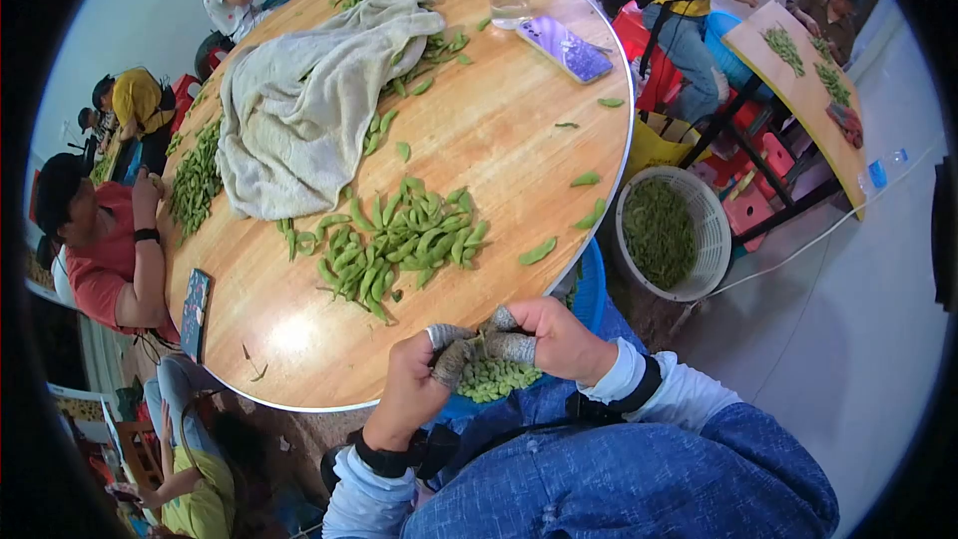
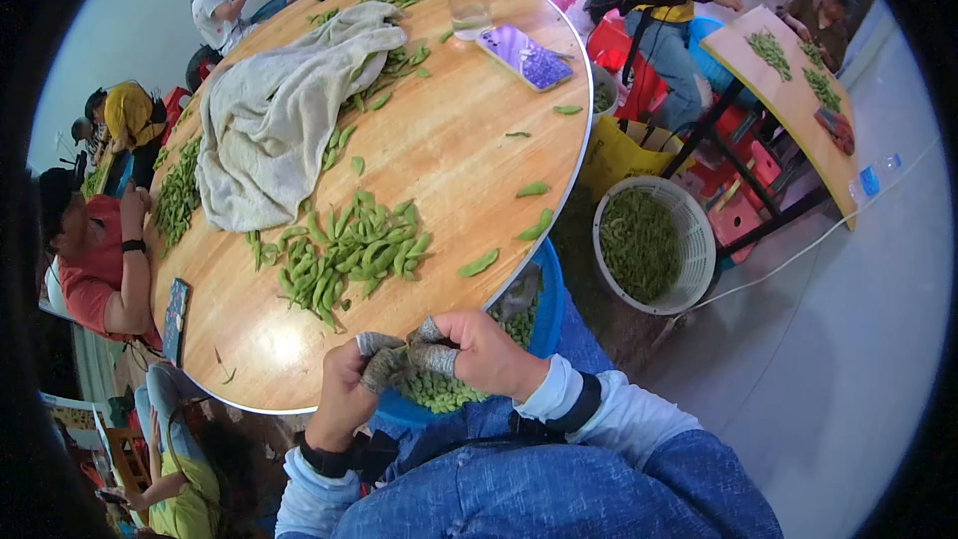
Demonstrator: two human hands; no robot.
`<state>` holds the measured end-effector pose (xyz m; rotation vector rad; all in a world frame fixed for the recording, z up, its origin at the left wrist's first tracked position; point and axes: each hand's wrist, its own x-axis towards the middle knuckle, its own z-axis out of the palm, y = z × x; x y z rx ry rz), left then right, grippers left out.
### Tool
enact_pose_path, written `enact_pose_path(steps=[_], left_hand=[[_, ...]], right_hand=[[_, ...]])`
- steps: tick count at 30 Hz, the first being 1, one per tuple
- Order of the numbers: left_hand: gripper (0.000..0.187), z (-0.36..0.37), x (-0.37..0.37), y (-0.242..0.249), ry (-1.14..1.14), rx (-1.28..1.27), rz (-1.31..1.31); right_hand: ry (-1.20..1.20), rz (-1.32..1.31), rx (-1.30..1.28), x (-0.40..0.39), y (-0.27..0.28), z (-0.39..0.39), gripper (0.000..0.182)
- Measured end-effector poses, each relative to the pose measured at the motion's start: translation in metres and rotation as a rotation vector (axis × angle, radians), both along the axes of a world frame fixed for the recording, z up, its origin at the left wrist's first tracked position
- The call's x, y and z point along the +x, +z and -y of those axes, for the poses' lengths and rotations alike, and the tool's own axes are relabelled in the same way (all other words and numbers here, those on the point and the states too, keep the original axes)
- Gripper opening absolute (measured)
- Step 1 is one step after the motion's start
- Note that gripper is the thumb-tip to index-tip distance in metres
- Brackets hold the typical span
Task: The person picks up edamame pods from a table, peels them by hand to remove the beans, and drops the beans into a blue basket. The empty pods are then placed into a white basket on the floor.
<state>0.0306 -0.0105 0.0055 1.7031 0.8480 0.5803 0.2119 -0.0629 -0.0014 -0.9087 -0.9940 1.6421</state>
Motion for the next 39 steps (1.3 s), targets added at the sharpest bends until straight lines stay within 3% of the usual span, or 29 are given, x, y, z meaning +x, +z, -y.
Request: enact_pose_path(steps=[4,8,14,17,21,24,27,29,32,39], left_hand=[[0.016,0.004,0.003,0.013,0.001,0.272,-0.258],[0.016,0.009,0.012,0.015,0.131,-0.189,-0.021],[0.019,0.010,0.018,0.012,0.209,-0.272,0.090],[0.022,0.010,0.018,-0.003,0.250,-0.406,0.285],[0.020,0.012,0.023,0.001,0.270,-0.419,0.342],[0.017,0.006,0.010,0.011,0.248,-0.615,0.455],[0.022,-0.001,0.003,0.011,0.273,-0.654,0.477],[0.022,0.000,0.007,0.017,0.171,-0.627,0.382],[0.019,0.008,0.016,0.011,-0.030,-0.452,0.220],[0.016,0.010,0.018,0.002,-0.007,-0.318,0.181]], right_hand=[[-0.106,0.259,0.152,-0.005,-0.007,0.001,0.007],[-0.143,0.278,0.144,-0.009,0.003,0.003,0.008],[-0.213,0.366,0.247,-0.016,0.002,0.004,0.009],[-0.182,0.621,0.339,-0.013,0.007,0.004,0.005],[-0.245,0.328,0.225,-0.015,0.006,0.001,0.006],[-0.219,0.128,0.020,-0.001,0.019,-0.005,0.007],[-0.123,-0.093,-0.174,0.012,0.006,-0.002,0.012],[-0.119,-0.217,-0.240,0.014,0.009,-0.002,0.013],[-0.120,-0.211,-0.249,0.014,0.011,-0.003,0.012],[-0.047,-0.187,-0.204,0.016,0.010,-0.001,0.014]])
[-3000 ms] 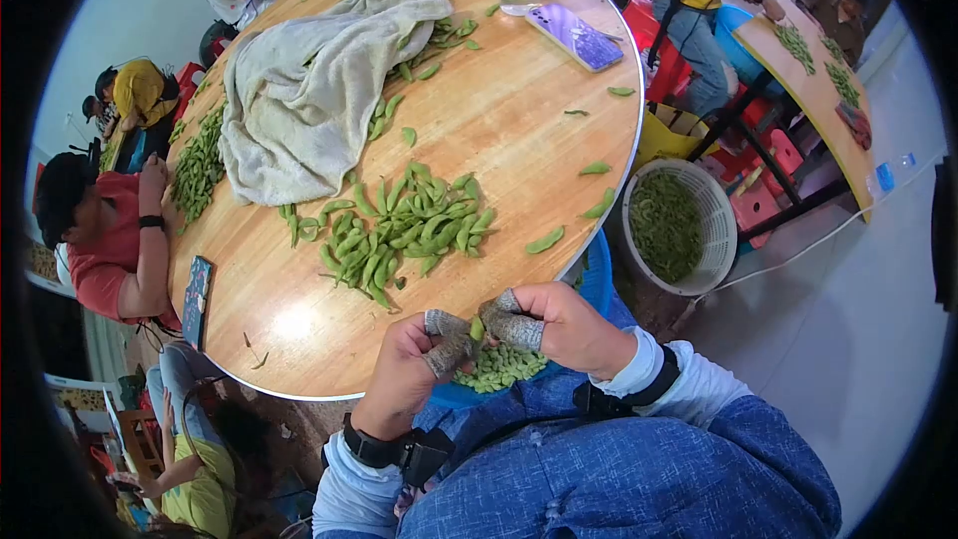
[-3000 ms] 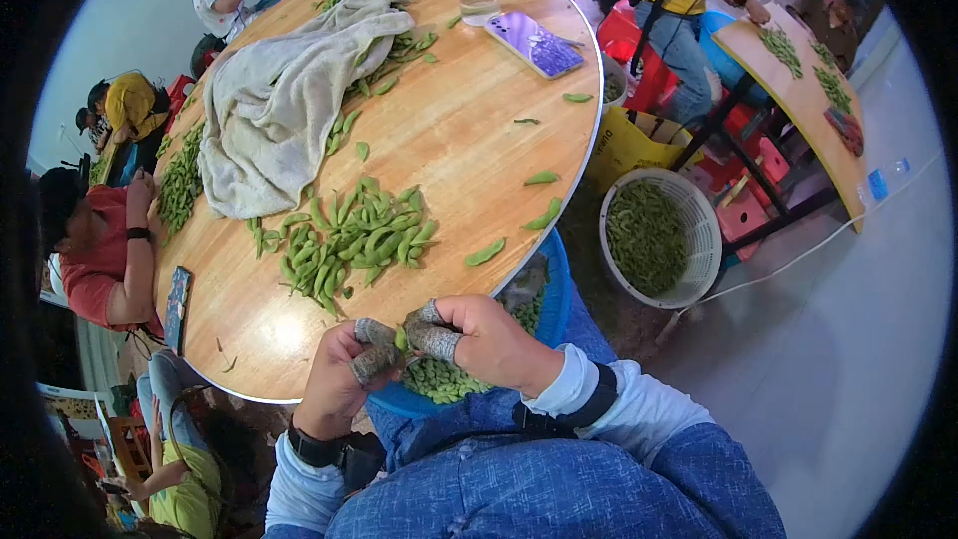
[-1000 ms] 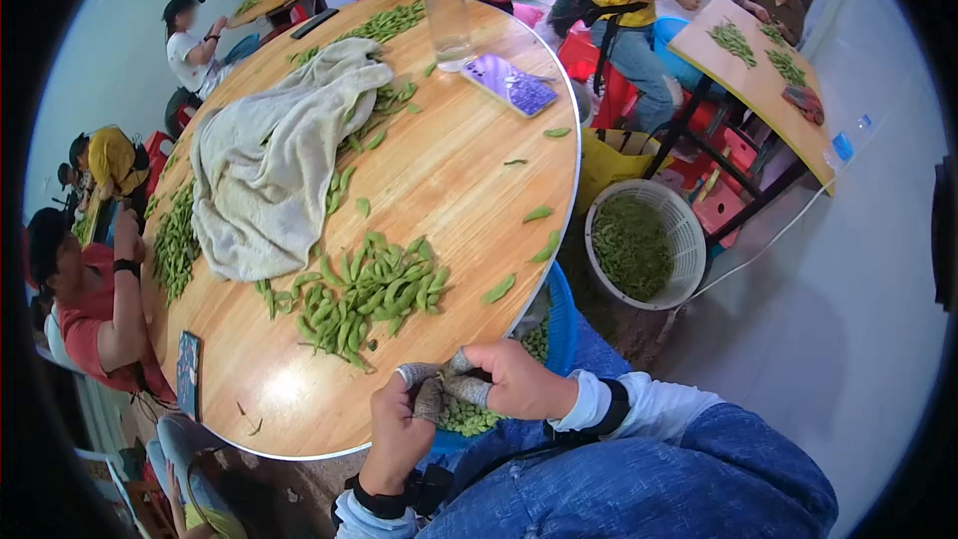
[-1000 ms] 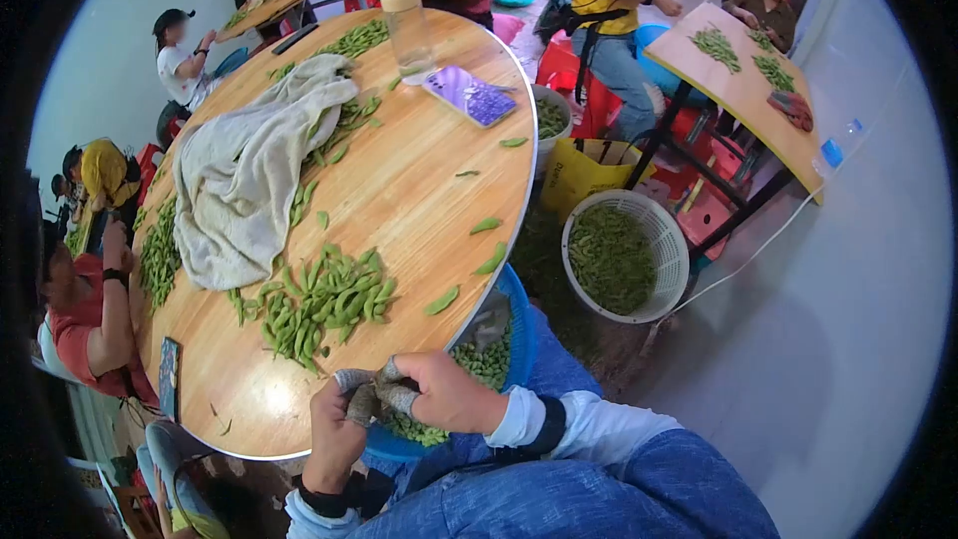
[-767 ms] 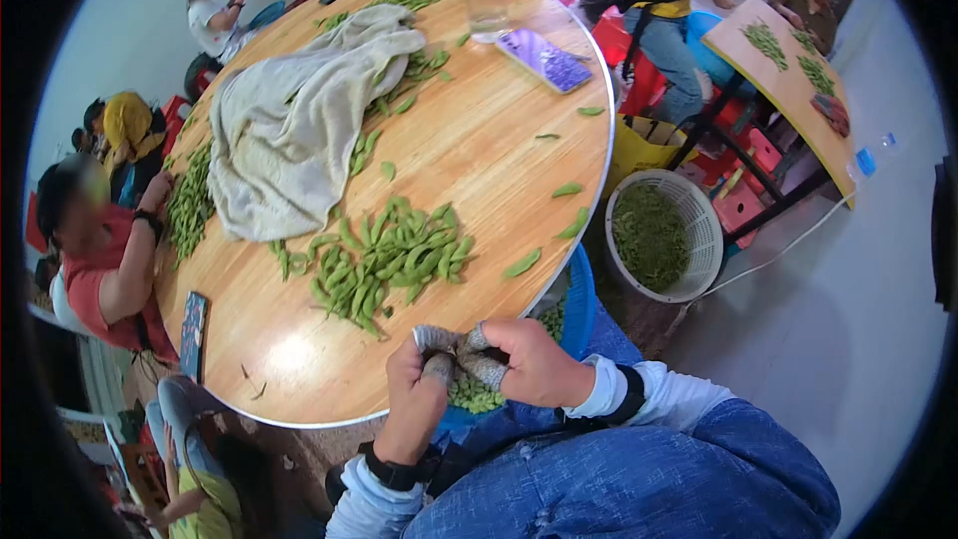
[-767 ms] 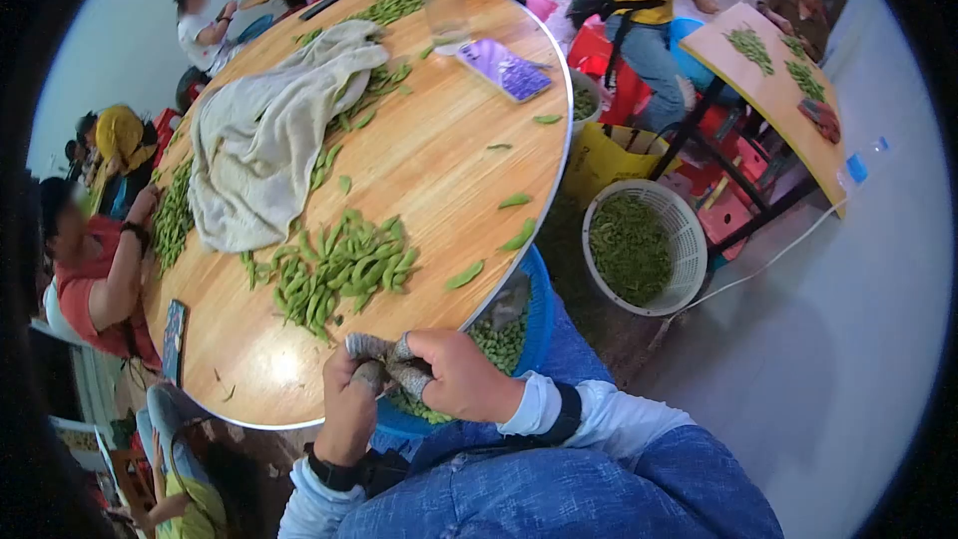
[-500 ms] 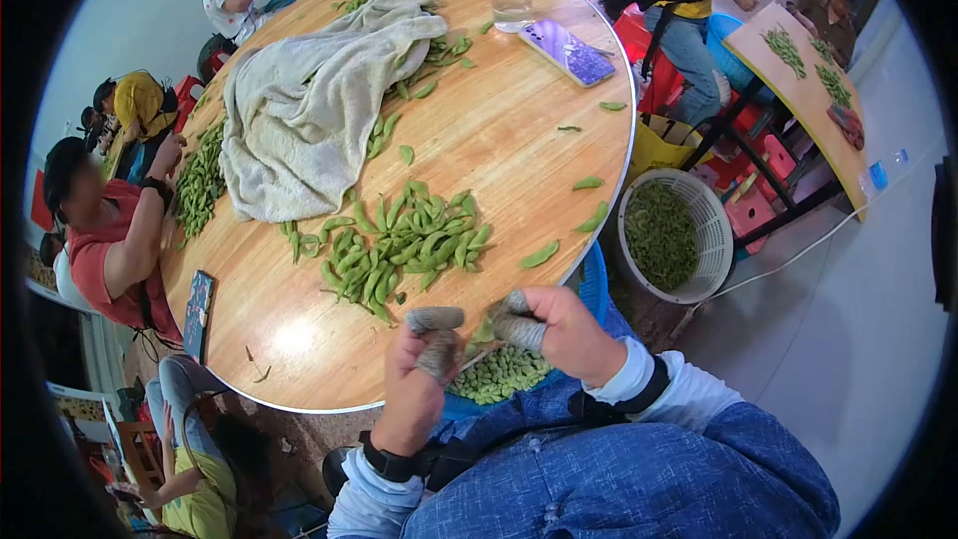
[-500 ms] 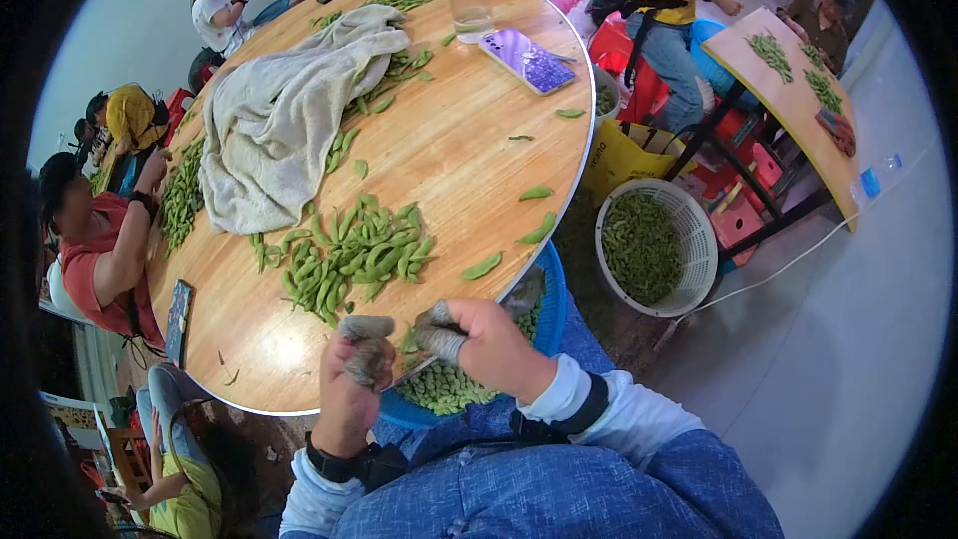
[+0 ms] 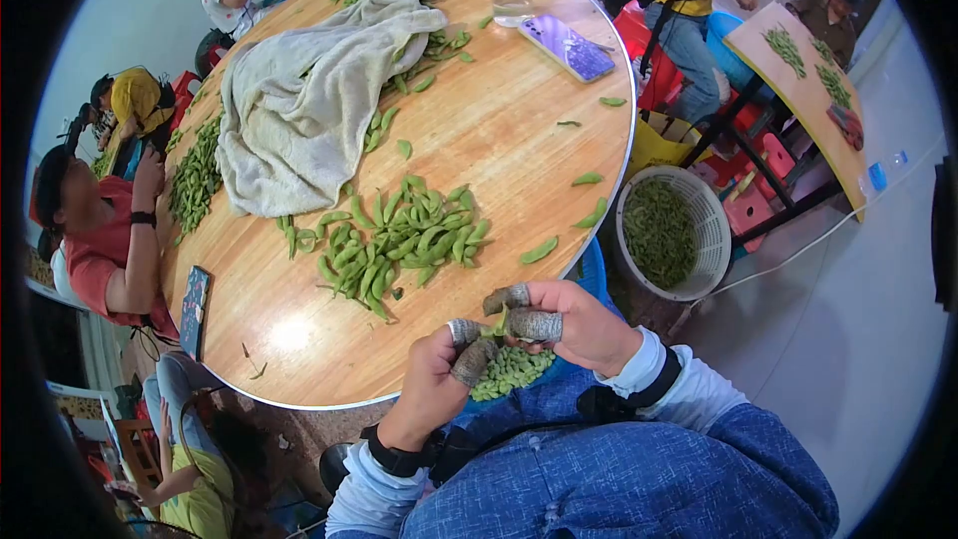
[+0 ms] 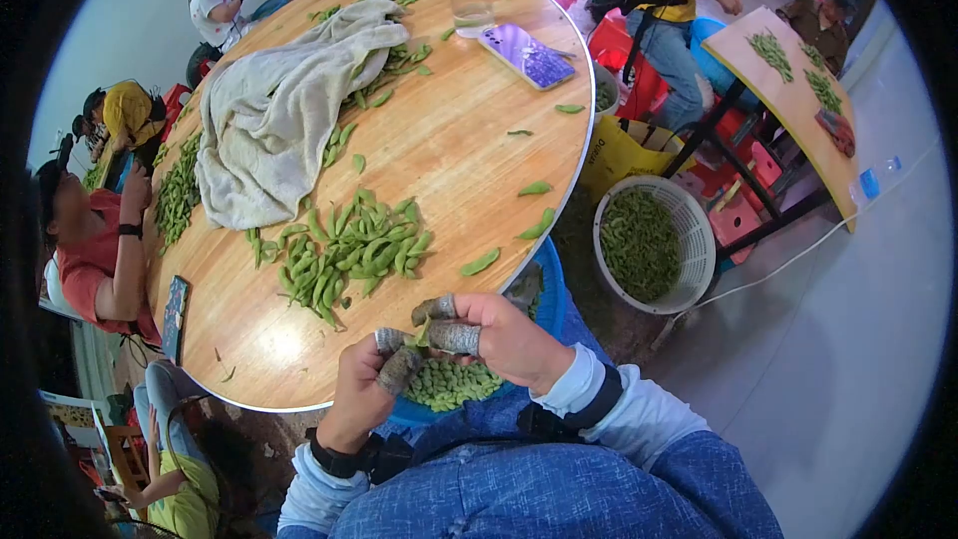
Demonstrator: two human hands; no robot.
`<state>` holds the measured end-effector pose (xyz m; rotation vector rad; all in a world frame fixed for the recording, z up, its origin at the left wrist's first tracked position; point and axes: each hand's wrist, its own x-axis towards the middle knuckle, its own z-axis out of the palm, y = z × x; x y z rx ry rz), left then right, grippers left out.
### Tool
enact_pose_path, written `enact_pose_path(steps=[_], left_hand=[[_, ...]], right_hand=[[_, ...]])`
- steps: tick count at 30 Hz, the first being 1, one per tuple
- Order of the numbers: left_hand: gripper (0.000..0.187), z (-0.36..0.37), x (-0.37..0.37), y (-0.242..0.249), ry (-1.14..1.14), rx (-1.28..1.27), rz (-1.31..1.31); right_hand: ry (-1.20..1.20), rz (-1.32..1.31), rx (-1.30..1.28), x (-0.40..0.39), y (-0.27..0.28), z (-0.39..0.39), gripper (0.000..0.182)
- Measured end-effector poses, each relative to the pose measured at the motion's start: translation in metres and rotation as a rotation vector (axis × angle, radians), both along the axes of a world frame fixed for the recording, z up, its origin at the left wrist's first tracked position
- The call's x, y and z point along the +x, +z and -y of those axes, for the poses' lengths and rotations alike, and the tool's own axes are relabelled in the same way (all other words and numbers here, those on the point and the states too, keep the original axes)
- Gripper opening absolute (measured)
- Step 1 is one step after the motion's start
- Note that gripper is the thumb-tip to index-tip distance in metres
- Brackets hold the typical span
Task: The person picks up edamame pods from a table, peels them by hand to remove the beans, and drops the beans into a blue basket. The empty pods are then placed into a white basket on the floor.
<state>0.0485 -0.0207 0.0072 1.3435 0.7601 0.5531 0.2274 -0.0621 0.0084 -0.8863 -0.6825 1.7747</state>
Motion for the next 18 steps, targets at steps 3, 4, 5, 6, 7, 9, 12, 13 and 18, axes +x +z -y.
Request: enact_pose_path(steps=[3,4,5,6,7,9,12,13,18], left_hand=[[0.017,-0.0008,-0.0040,-0.0019,-0.021,0.071,-0.017],[0.018,-0.0012,-0.0051,-0.0033,-0.022,0.077,-0.027],[0.019,-0.0013,-0.0057,-0.0044,-0.025,0.084,-0.035],[0.016,-0.0011,-0.0056,-0.0032,-0.027,0.025,-0.006],[0.012,-0.0010,-0.0051,-0.0009,-0.029,-0.034,0.025],[0.008,-0.0011,-0.0054,-0.0013,-0.035,-0.136,0.071],[0.006,0.0001,-0.0072,-0.0063,-0.027,-0.277,0.119],[0.005,0.0011,-0.0067,-0.0053,-0.012,-0.332,0.134],[0.009,0.0027,-0.0083,-0.0084,-0.001,-0.433,0.160]], right_hand=[[0.057,0.003,0.055,-0.0024,0.0001,0.0002,0.015],[0.065,0.038,0.090,-0.0037,0.0007,0.0000,0.015],[0.070,0.073,0.126,-0.0044,0.0007,0.0002,0.015],[0.075,0.069,0.118,-0.0044,0.0005,0.0006,0.014],[0.080,0.064,0.109,-0.0040,0.0004,0.0011,0.014],[0.079,0.074,0.102,-0.0040,0.0004,0.0016,0.013],[0.069,0.092,0.106,-0.0054,0.0016,0.0026,0.013],[0.066,0.083,0.108,-0.0059,0.0034,0.0027,0.013],[0.072,0.115,0.146,-0.0082,-0.0009,0.0014,0.013]])
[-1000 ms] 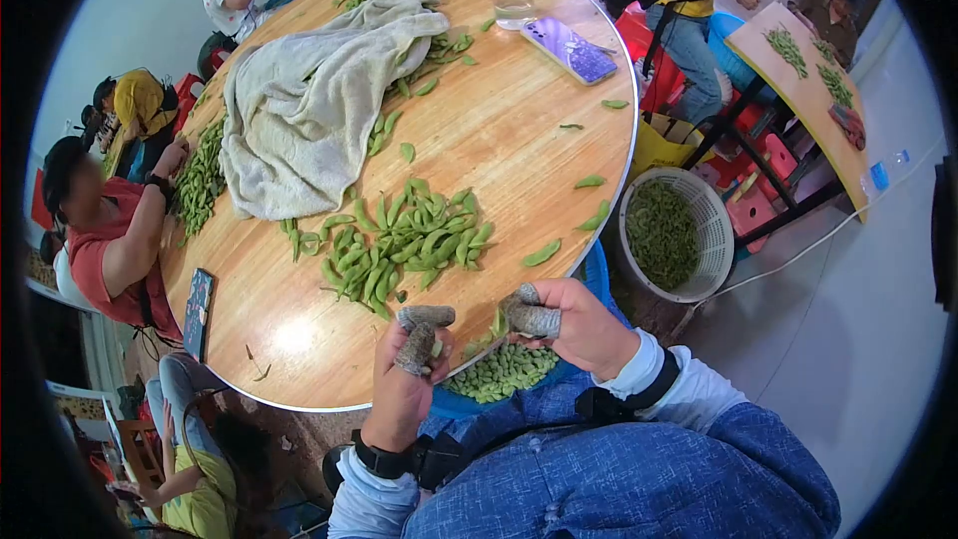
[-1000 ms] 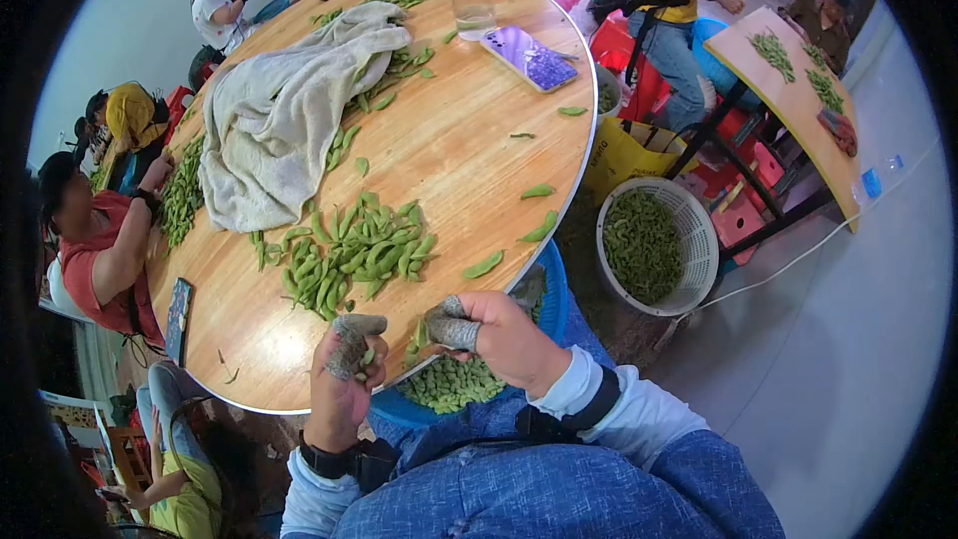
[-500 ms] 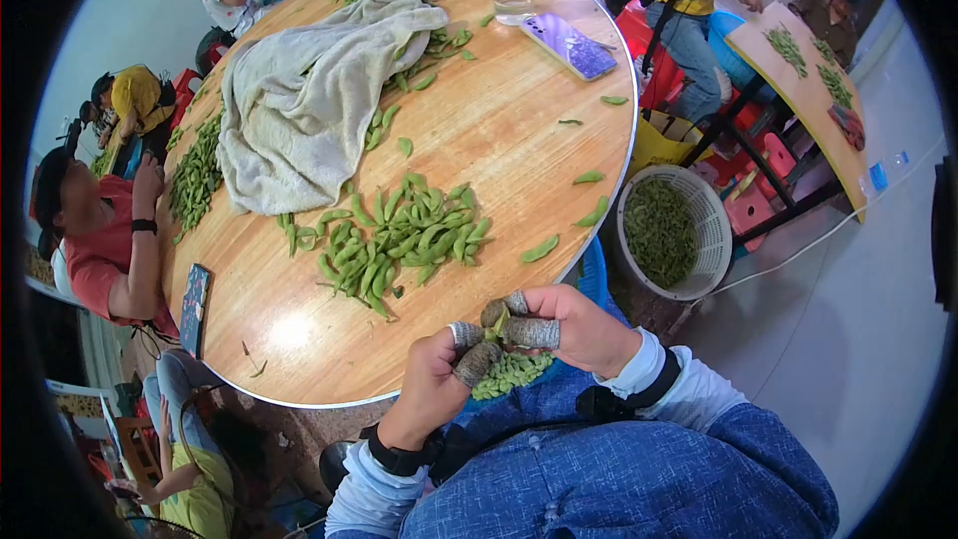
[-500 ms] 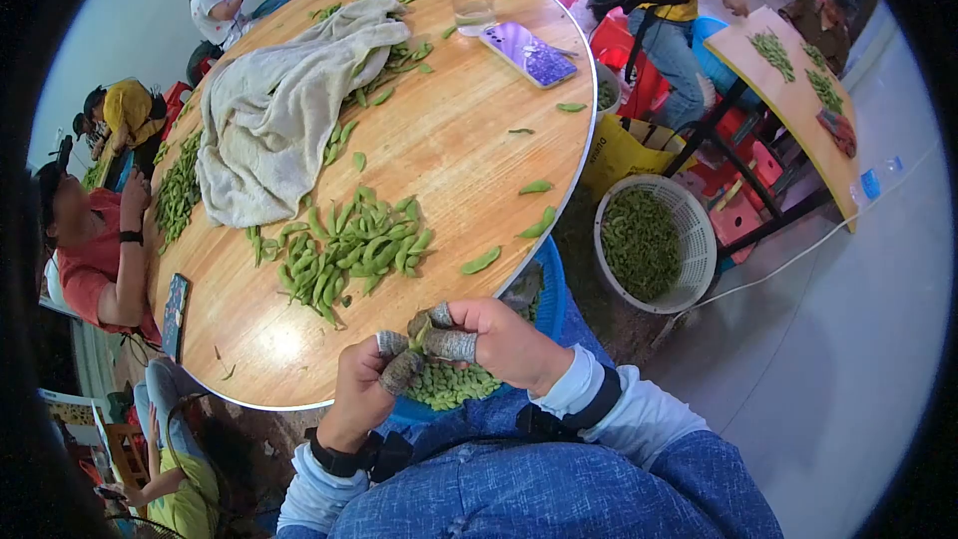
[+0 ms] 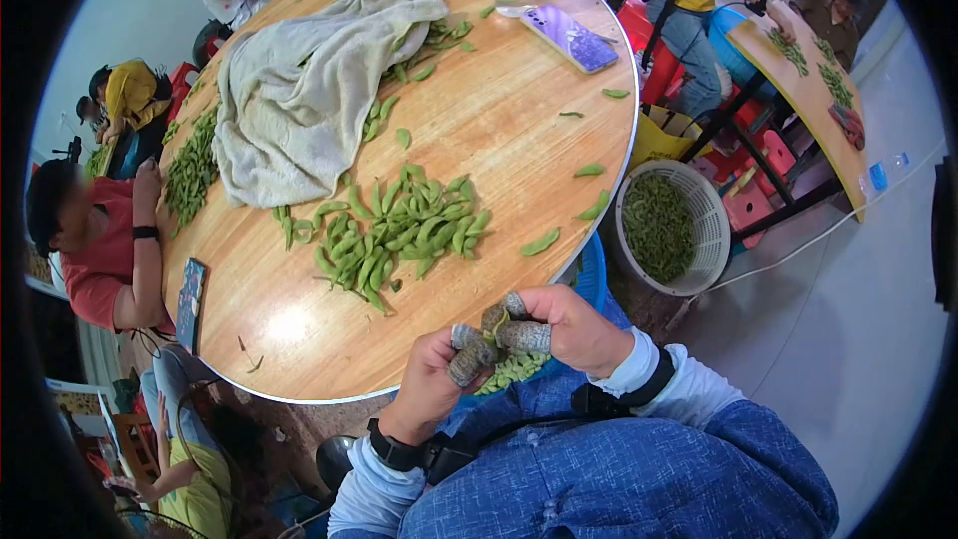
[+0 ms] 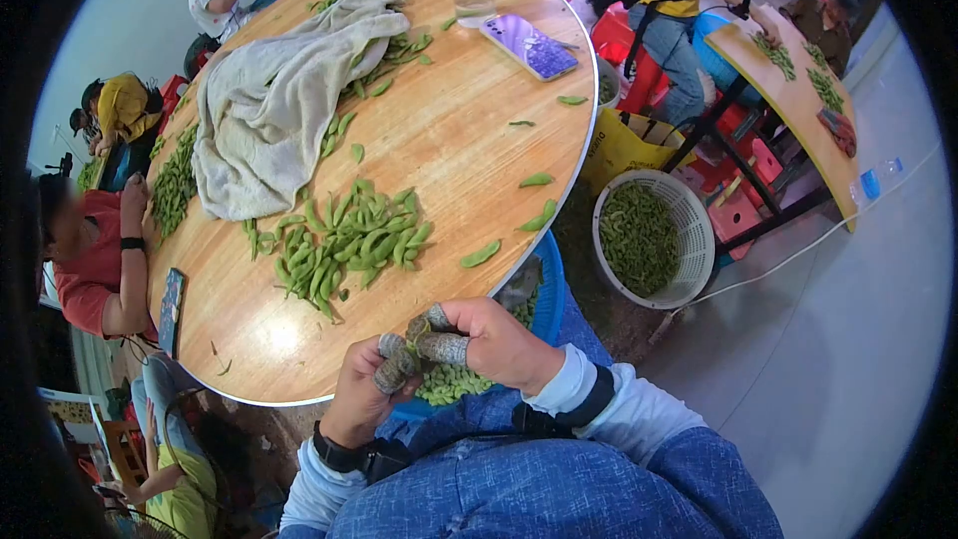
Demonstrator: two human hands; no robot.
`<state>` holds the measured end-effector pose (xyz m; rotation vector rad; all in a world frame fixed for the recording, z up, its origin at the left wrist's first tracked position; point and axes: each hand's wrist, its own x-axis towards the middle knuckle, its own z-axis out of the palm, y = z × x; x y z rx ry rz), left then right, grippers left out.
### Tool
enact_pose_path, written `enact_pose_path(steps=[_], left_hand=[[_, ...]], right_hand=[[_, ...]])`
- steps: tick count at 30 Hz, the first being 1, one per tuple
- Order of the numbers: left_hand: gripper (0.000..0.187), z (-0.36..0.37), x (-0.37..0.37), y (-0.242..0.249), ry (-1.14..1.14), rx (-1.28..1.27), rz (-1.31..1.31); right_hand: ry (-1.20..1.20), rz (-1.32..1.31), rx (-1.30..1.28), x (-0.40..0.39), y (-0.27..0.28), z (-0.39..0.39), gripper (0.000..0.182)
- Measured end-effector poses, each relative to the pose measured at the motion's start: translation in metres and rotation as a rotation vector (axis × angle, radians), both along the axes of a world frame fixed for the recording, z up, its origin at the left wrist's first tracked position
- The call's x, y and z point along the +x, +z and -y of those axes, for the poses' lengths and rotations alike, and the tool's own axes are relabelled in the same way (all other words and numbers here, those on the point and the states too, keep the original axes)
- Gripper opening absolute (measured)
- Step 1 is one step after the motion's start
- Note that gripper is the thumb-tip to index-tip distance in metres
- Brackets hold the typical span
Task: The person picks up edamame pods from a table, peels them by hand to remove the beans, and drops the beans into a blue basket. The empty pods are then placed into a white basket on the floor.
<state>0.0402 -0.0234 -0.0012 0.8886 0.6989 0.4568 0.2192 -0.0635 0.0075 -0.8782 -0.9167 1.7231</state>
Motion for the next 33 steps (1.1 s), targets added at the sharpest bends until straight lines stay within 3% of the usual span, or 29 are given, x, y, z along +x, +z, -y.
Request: enact_pose_path(steps=[2,6,11,15,18,21,24,27,33], left_hand=[[0.020,0.000,0.001,-0.001,0.005,-0.025,0.039],[0.013,-0.002,-0.003,-0.004,0.026,-0.177,0.020],[0.010,-0.005,-0.006,-0.005,0.042,-0.149,0.021],[0.014,-0.001,-0.003,0.000,0.166,-0.090,0.023],[0.013,0.004,-0.001,-0.003,0.249,0.189,-0.074],[0.011,0.005,-0.005,-0.006,0.182,0.653,-0.299],[0.010,0.001,-0.008,-0.004,0.163,0.572,-0.257],[0.008,0.000,-0.007,0.002,0.146,0.695,-0.237],[0.008,-0.001,-0.005,0.000,0.067,0.776,-0.261]], right_hand=[[0.006,0.036,0.028,-0.001,-0.002,-0.002,0.012],[0.006,0.037,0.046,-0.003,-0.009,-0.003,0.011],[-0.084,0.332,0.240,-0.005,-0.009,-0.002,0.011],[-0.164,0.416,0.302,-0.008,0.003,0.003,0.012],[-0.089,0.365,0.207,-0.008,-0.005,0.000,0.012],[-0.082,0.332,0.170,-0.010,-0.008,-0.001,0.013],[-0.071,0.306,0.130,-0.009,0.004,0.001,0.014],[-0.044,0.028,0.045,-0.010,-0.002,0.002,0.014],[-0.006,0.136,0.039,-0.009,0.000,0.001,0.010]])
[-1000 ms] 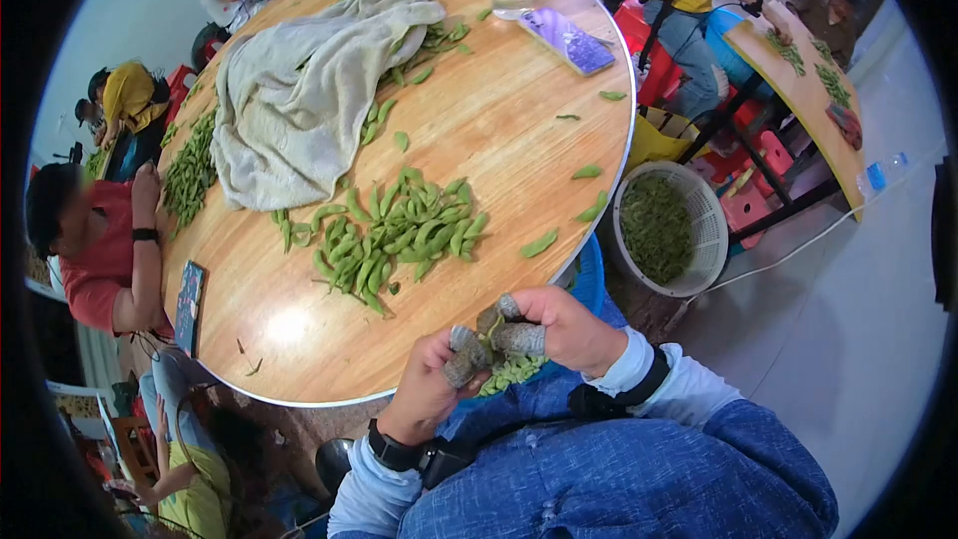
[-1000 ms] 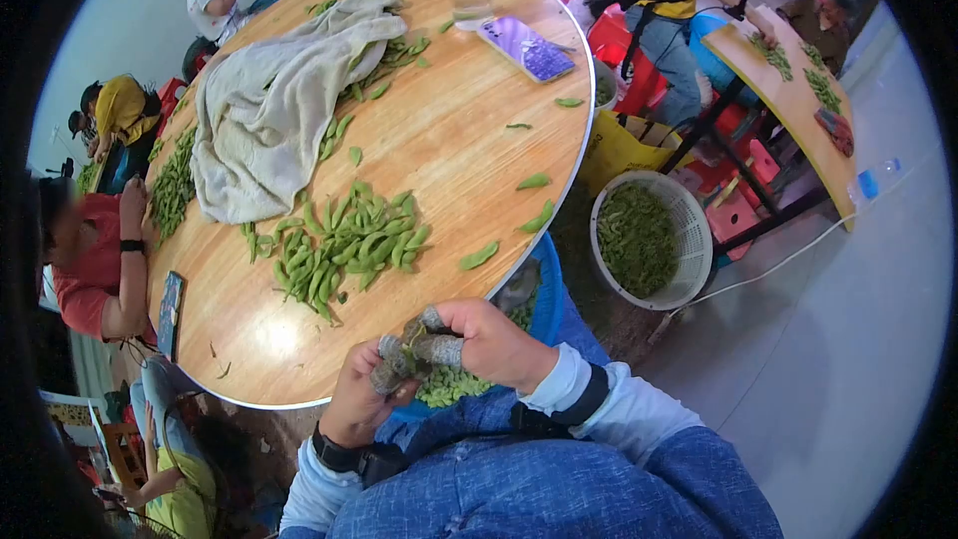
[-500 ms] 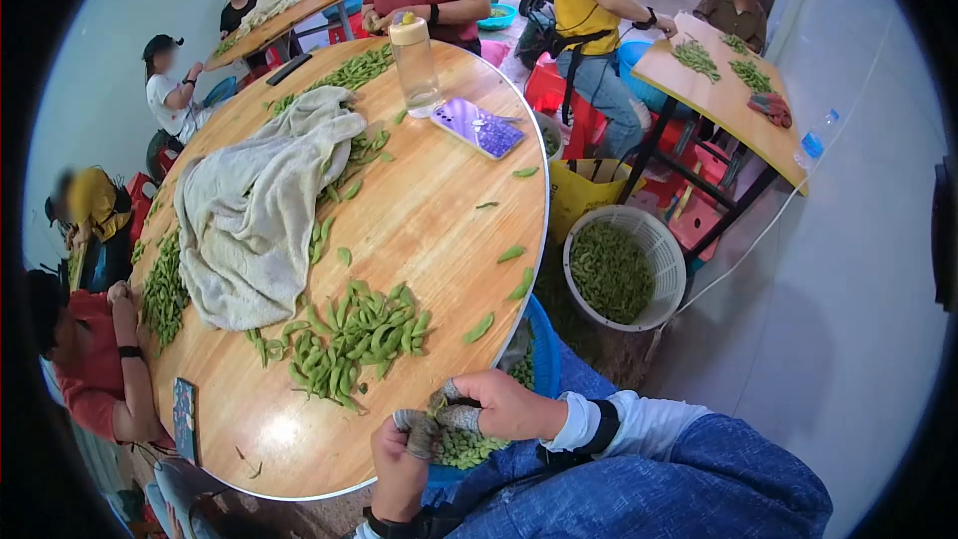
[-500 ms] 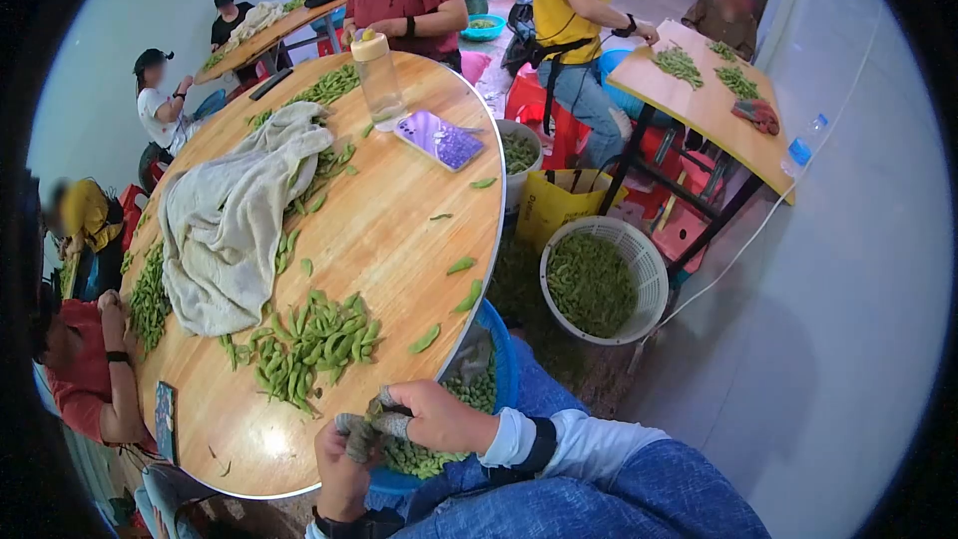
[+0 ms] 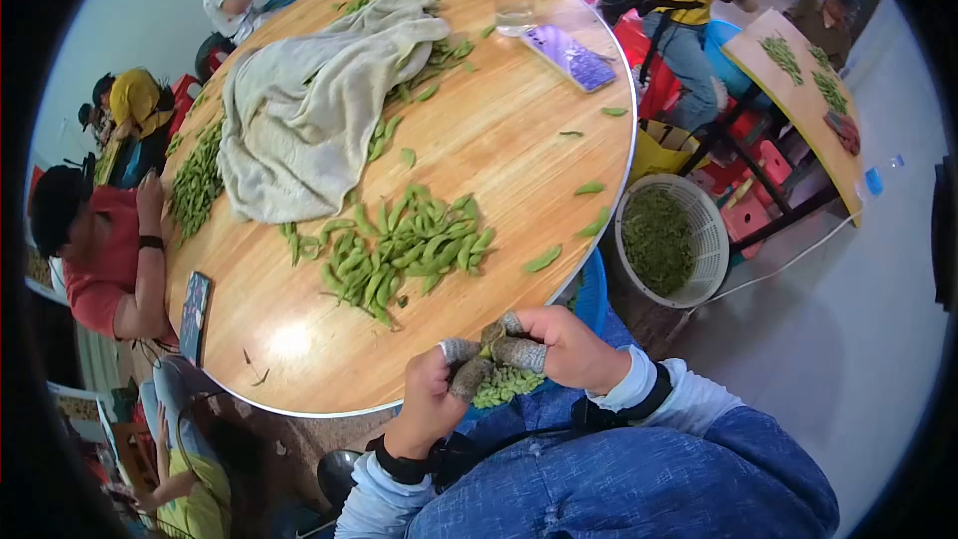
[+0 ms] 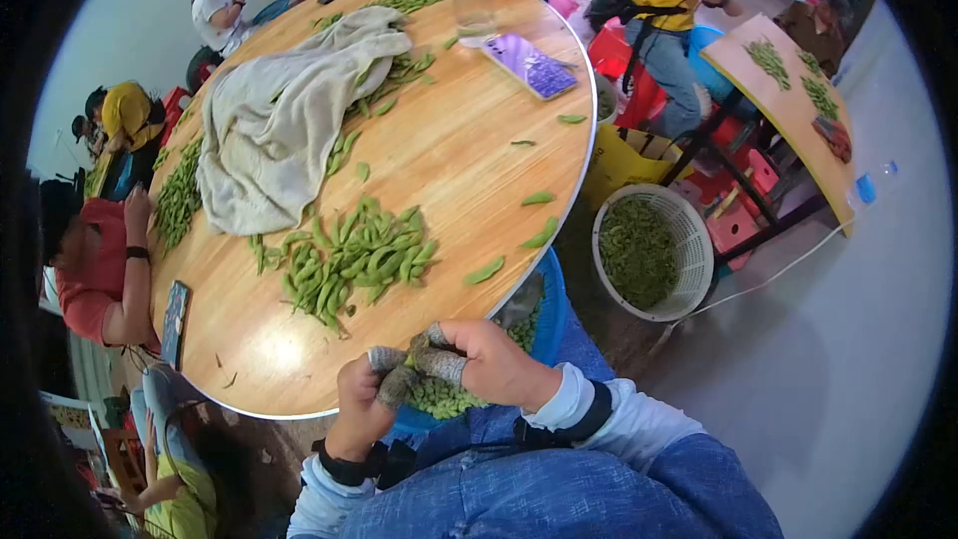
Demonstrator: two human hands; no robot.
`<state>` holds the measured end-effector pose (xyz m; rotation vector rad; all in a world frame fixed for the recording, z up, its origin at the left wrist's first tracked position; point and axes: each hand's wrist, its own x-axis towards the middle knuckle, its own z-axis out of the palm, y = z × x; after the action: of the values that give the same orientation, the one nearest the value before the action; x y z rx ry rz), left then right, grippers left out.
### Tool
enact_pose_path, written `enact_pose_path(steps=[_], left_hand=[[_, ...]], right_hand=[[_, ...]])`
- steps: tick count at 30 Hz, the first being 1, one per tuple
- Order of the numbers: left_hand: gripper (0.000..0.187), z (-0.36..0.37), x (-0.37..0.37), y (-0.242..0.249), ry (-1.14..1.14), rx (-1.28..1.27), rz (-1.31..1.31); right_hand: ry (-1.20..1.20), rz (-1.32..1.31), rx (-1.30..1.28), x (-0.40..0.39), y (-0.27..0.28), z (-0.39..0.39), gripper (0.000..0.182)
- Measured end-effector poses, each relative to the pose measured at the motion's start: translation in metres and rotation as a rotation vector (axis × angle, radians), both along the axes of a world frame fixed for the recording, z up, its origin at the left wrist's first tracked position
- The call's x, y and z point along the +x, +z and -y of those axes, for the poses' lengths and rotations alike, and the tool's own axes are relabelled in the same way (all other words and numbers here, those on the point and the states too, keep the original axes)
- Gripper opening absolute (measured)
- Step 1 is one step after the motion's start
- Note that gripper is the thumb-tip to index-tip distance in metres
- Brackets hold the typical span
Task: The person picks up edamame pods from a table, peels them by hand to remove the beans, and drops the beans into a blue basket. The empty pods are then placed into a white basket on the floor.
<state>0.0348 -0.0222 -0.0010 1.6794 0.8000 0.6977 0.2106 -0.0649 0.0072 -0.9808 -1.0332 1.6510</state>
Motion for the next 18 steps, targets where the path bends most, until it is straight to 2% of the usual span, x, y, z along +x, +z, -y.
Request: enact_pose_path(steps=[3,7,9,12,15,18], left_hand=[[0.010,0.000,-0.003,-0.002,-0.026,-0.083,0.038],[0.015,0.000,-0.006,-0.011,-0.032,-0.566,0.241],[0.019,-0.004,-0.006,-0.010,-0.044,-0.809,0.299],[0.019,0.002,0.005,0.006,-0.005,-0.275,0.001],[0.019,0.001,0.006,0.009,0.010,0.482,-0.369],[0.017,0.003,0.007,0.002,0.034,0.414,-0.241]], right_hand=[[0.014,0.039,0.049,0.001,0.002,-0.003,0.009],[-0.003,0.097,0.130,-0.001,-0.004,-0.004,0.009],[-0.021,0.061,0.063,-0.002,-0.010,-0.003,0.009],[-0.045,0.023,0.006,0.000,-0.005,-0.004,0.010],[-0.061,0.006,0.018,0.000,-0.003,-0.005,0.010],[-0.067,-0.041,0.074,-0.002,-0.006,-0.003,0.012]])
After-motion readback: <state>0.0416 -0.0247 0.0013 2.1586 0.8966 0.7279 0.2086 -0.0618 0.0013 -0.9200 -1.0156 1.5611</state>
